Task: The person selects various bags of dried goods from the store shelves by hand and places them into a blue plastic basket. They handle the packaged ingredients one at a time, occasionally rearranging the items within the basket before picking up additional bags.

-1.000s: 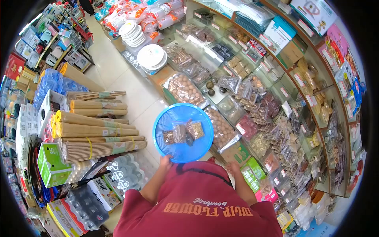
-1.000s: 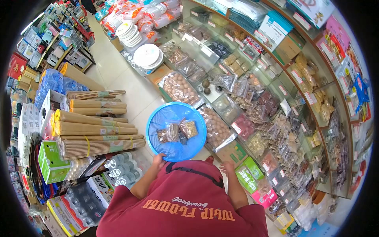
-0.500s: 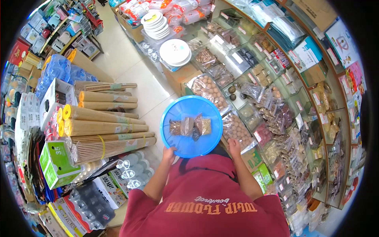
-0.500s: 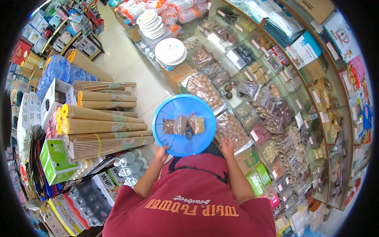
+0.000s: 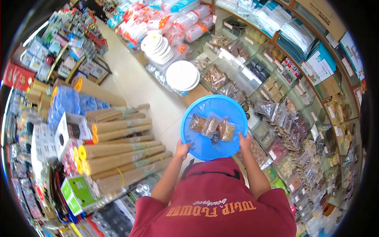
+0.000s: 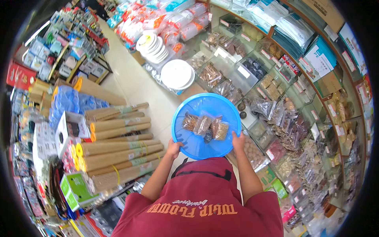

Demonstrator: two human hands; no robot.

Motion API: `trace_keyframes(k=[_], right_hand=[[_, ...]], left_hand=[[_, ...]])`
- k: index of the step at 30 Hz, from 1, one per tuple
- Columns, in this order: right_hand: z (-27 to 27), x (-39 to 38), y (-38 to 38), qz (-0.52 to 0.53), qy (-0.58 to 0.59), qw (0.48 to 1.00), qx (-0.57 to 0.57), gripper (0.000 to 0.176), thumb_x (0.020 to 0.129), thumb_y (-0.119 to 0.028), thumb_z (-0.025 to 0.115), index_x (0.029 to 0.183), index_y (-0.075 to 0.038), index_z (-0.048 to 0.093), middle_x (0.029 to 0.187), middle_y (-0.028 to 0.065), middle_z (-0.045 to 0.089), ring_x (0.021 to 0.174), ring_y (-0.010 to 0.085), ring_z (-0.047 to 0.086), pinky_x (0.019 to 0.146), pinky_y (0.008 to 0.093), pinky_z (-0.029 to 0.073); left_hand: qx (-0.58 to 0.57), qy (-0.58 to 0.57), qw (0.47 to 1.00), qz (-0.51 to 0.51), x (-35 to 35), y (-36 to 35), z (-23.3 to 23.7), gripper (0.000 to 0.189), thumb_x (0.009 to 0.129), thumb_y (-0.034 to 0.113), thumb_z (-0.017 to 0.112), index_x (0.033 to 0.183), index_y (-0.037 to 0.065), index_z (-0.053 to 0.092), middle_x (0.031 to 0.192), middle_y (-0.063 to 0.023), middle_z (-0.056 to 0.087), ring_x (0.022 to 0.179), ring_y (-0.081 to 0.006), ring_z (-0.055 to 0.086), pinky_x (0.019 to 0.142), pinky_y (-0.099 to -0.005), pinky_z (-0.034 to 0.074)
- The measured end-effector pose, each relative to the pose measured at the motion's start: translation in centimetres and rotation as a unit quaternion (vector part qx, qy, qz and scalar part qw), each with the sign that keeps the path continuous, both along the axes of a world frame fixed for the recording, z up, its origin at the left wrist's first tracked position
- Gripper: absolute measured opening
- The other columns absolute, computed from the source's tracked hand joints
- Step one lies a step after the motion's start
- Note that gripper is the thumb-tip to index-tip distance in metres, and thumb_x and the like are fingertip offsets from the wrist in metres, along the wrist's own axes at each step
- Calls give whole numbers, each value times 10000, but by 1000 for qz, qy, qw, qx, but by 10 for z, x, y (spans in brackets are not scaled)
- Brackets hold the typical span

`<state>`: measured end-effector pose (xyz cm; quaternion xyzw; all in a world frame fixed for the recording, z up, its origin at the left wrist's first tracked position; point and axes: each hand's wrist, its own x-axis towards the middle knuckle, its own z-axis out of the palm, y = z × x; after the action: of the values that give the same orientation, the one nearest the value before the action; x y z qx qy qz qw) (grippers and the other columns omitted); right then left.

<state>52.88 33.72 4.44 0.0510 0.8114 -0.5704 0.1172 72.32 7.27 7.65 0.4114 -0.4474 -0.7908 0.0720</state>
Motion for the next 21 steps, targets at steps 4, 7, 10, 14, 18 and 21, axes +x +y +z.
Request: trace_keyframes(k=[4,7,10,14,18,21], right_hand=[[-23,-41,-8,-31,-42,998,-36,270,817,-99,622,1069,-2,598,915,86,650,796,166,596,727,309,471],[-42,-50,-12,-74,-76,993,-42,269,815,-105,625,1064,-9,602,882,69,644,753,147,580,691,305,468],[-41,-59,-15,-119,-63,991,6,271,811,-121,628,1062,-21,607,859,60,642,730,142,576,668,309,467],[-43,-65,-10,-135,-82,987,-22,262,812,-139,617,1052,-34,612,883,90,656,772,190,614,699,330,475],[-55,-64,-7,-157,-89,981,75,253,807,-150,611,1028,-28,614,875,117,660,792,214,629,717,342,478],[-64,-70,-8,-149,-65,983,88,254,801,-150,607,1025,-31,616,850,119,661,770,214,629,719,344,478]], left_hand=[[15,-55,997,-45,-62,-28,-1,487,664,-119,504,1128,30,481,930,-91,547,807,-227,574,627,-337,506],[-9,-54,990,-133,-103,-53,-13,491,670,-104,509,1141,32,478,929,-87,542,790,-220,572,626,-339,511],[-29,-75,980,-184,-147,-68,-7,448,682,-104,502,1114,16,498,926,-91,564,795,-219,580,639,-334,506],[-88,-117,950,-275,-183,-78,-19,398,687,-70,529,1077,7,534,909,-99,598,800,-219,589,692,-337,501],[-156,-175,917,-322,-190,-82,-53,401,677,-34,556,1075,3,541,899,-99,607,807,-214,595,714,-342,497],[-272,-114,879,-375,-194,-84,-52,390,667,-22,555,1057,-6,552,919,-114,606,828,-230,600,737,-360,489]])
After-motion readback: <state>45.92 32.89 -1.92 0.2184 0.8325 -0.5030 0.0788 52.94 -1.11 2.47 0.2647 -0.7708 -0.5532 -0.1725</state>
